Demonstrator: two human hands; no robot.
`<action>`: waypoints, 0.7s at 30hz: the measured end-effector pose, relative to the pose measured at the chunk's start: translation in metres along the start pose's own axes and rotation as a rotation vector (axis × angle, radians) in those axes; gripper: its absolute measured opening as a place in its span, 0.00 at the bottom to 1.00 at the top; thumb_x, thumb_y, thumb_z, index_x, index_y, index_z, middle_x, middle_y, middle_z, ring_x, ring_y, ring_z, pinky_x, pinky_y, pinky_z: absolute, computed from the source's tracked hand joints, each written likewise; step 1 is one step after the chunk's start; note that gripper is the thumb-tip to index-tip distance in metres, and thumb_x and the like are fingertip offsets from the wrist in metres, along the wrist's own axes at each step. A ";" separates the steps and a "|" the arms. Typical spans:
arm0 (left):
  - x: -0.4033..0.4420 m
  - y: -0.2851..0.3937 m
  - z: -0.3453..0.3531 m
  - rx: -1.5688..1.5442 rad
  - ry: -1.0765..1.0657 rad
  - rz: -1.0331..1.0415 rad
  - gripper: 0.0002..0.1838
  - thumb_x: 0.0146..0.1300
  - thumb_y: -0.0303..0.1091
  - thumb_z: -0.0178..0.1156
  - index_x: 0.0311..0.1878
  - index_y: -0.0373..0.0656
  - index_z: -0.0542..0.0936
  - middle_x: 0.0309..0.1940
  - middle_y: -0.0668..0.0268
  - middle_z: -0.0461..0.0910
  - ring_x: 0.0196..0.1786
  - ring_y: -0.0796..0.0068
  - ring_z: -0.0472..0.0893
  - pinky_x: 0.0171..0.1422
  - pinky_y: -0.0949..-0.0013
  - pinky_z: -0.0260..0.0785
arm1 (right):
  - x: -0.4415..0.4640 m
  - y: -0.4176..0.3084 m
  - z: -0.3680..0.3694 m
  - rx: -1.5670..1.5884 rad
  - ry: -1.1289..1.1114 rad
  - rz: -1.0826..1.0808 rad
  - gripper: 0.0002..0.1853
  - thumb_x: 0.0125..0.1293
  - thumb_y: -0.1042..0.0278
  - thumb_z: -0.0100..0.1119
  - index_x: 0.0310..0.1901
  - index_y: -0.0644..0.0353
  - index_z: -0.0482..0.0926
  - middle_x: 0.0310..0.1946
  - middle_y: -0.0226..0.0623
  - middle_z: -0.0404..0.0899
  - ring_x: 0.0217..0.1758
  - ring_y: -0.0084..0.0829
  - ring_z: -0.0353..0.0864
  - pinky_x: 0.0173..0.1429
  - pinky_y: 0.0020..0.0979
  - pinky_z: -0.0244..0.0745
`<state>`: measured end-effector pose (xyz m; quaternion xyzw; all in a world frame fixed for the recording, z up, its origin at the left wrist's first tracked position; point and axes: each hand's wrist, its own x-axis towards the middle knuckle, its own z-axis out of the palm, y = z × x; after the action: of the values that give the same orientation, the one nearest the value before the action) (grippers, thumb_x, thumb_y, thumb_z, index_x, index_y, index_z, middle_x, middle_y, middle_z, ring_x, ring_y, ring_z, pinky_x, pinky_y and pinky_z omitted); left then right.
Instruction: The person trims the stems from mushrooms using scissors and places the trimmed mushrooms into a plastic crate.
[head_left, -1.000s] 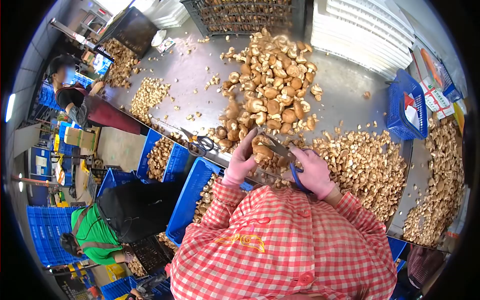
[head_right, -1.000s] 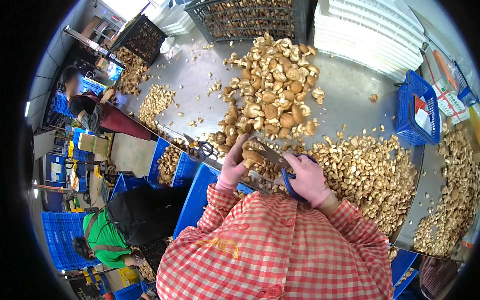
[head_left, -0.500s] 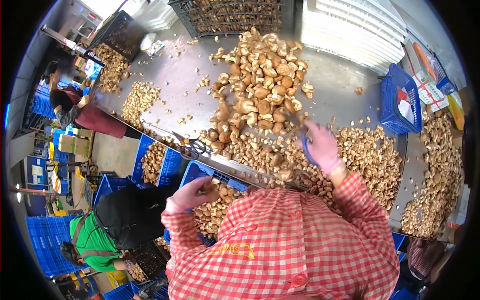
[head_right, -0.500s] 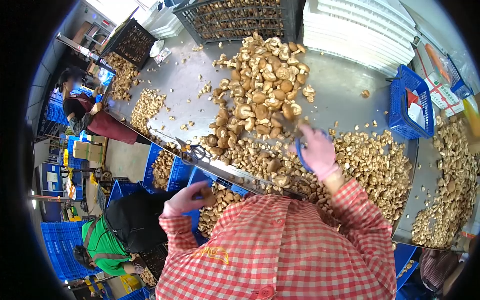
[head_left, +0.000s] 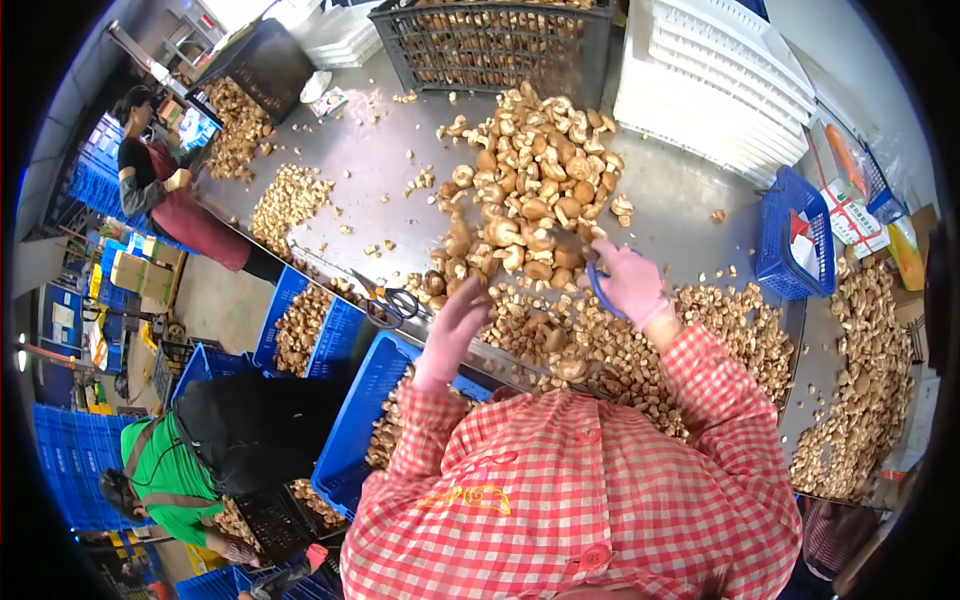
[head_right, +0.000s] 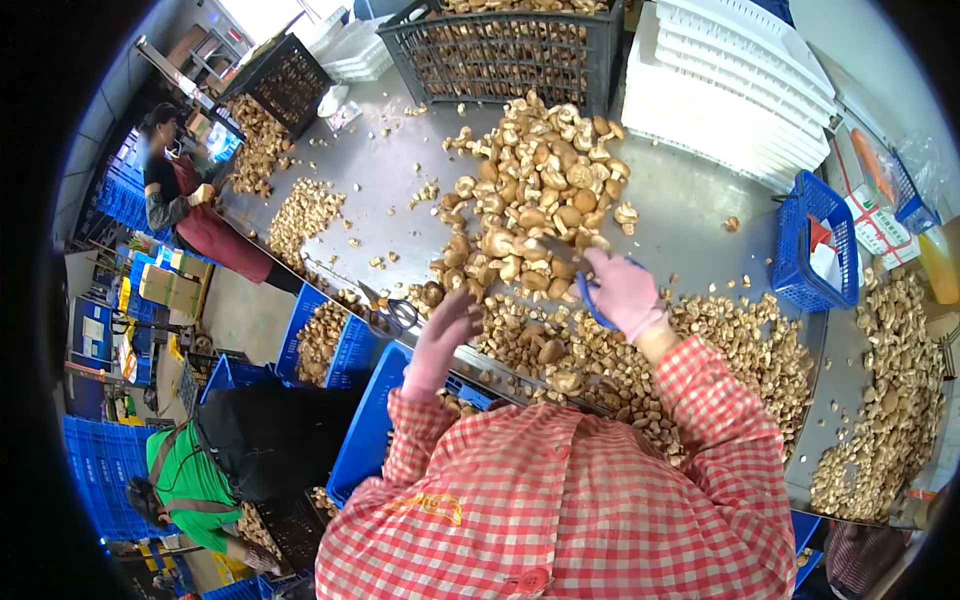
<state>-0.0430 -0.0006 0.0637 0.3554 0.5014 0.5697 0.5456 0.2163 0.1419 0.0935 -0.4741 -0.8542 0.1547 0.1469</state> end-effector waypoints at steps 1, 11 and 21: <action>0.007 0.005 0.016 -0.182 0.068 -0.036 0.31 0.67 0.29 0.59 0.71 0.34 0.62 0.65 0.52 0.70 0.63 0.64 0.74 0.64 0.63 0.71 | -0.013 -0.006 0.002 0.027 0.039 -0.061 0.26 0.59 0.40 0.63 0.51 0.50 0.76 0.28 0.40 0.81 0.29 0.41 0.83 0.34 0.39 0.77; 0.070 -0.056 0.019 0.230 0.104 -0.024 0.24 0.55 0.23 0.60 0.58 0.37 0.76 0.56 0.52 0.78 0.52 0.58 0.80 0.57 0.63 0.72 | -0.100 -0.021 0.042 0.324 -0.069 0.180 0.30 0.57 0.39 0.66 0.55 0.49 0.75 0.38 0.42 0.84 0.39 0.47 0.84 0.40 0.41 0.77; 0.092 -0.064 0.048 1.280 -0.104 0.447 0.13 0.55 0.31 0.61 0.45 0.45 0.79 0.36 0.52 0.77 0.39 0.49 0.78 0.44 0.52 0.72 | -0.107 0.002 0.028 0.341 -0.084 0.397 0.31 0.54 0.42 0.70 0.55 0.52 0.77 0.34 0.41 0.84 0.37 0.45 0.85 0.43 0.37 0.79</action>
<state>0.0054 0.0917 0.0013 0.7301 0.6277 0.2419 0.1202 0.2614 0.0476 0.0556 -0.5940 -0.7115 0.3416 0.1559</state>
